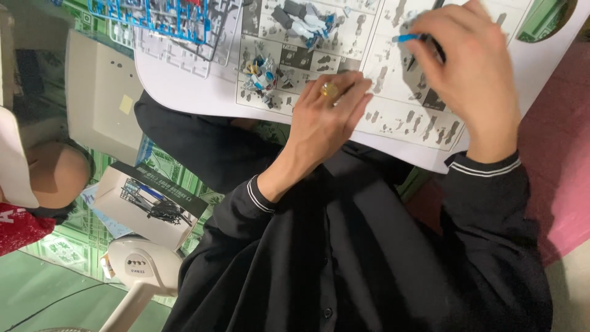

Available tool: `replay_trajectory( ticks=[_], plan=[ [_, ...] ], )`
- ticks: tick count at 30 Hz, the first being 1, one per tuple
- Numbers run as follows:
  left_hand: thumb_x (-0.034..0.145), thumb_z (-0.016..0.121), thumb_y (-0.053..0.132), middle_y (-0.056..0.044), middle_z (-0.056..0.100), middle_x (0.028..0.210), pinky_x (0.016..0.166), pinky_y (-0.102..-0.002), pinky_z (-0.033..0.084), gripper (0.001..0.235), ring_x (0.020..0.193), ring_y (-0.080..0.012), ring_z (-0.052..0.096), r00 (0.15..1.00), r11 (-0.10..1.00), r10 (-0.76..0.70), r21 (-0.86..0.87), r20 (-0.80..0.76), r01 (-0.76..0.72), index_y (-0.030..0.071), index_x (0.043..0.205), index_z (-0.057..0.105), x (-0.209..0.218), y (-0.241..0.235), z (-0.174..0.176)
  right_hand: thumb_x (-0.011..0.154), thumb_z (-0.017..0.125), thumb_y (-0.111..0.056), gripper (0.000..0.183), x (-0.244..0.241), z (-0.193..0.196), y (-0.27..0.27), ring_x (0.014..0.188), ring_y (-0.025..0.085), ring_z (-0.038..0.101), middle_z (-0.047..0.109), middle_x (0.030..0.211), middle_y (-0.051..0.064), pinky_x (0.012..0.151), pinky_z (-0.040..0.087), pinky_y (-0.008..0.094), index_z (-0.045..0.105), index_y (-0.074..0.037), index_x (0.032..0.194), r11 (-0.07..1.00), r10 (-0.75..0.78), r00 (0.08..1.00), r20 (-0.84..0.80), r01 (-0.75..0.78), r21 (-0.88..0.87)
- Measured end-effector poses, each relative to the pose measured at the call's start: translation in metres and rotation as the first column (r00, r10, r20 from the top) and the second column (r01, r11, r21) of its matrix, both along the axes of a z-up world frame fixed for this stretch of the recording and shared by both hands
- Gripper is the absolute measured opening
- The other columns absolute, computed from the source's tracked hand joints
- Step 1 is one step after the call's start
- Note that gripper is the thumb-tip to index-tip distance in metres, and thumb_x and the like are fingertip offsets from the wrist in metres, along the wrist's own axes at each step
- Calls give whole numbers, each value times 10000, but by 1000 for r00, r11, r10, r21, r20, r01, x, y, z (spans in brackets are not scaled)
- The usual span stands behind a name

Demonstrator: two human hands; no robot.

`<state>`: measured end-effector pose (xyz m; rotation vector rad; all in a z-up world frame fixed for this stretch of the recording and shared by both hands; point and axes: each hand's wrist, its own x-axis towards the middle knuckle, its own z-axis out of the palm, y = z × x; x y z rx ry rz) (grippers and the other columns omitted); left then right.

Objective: The person assembles a small plastic model kit by hand, using a sanding file to smooth edges on a blue component. They then attach the sanded piece to a white component and place the assembled part on the instruction sheet.

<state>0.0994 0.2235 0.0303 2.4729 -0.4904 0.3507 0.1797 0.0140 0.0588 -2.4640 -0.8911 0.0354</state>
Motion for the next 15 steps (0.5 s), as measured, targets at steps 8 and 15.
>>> replay_trajectory(
  ticks=[8,15],
  plan=[
    [893,720,16,-98,643,951,582,-316,589,190,801,-256,624,996,993,90,82,10,-90,47,1046,612,32,3,-7,1097,728,44,68,5,-20,-14,894,304,507,629,946,161,748,436,370,701,97,1064,998,-44,999,22,43,34],
    [825,679,-113,-118,614,1102,604,-317,615,356,1003,-329,620,991,954,132,269,12,-131,69,1122,603,88,-22,-11,1097,764,127,26,8,-30,-21,875,310,484,570,934,172,752,411,389,744,125,1113,987,-44,998,44,37,154]
  ],
)
